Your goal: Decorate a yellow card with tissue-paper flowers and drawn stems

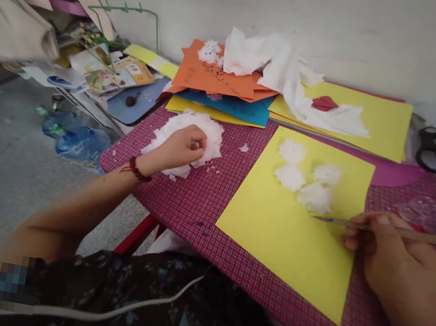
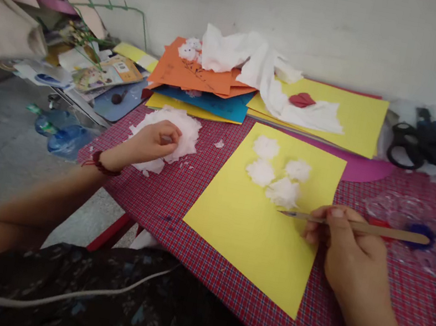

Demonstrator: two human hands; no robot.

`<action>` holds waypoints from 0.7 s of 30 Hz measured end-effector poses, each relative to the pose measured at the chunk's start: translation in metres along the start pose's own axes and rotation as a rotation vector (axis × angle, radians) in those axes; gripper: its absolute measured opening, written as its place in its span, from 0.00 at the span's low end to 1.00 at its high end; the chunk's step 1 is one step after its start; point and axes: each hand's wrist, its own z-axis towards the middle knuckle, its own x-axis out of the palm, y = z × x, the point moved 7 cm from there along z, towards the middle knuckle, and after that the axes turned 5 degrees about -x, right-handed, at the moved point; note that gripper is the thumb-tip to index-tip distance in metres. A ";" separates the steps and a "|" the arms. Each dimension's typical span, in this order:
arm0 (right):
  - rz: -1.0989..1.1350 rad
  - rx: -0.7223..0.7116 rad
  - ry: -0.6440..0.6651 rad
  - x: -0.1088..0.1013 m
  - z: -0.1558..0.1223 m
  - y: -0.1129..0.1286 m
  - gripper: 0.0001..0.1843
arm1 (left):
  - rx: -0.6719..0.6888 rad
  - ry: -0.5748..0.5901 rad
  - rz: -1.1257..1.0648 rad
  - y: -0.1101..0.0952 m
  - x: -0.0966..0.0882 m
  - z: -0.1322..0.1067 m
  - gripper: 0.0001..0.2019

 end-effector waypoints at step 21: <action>-0.044 -0.082 0.075 0.002 0.002 0.003 0.19 | -0.068 0.024 0.468 -0.017 0.017 -0.012 0.08</action>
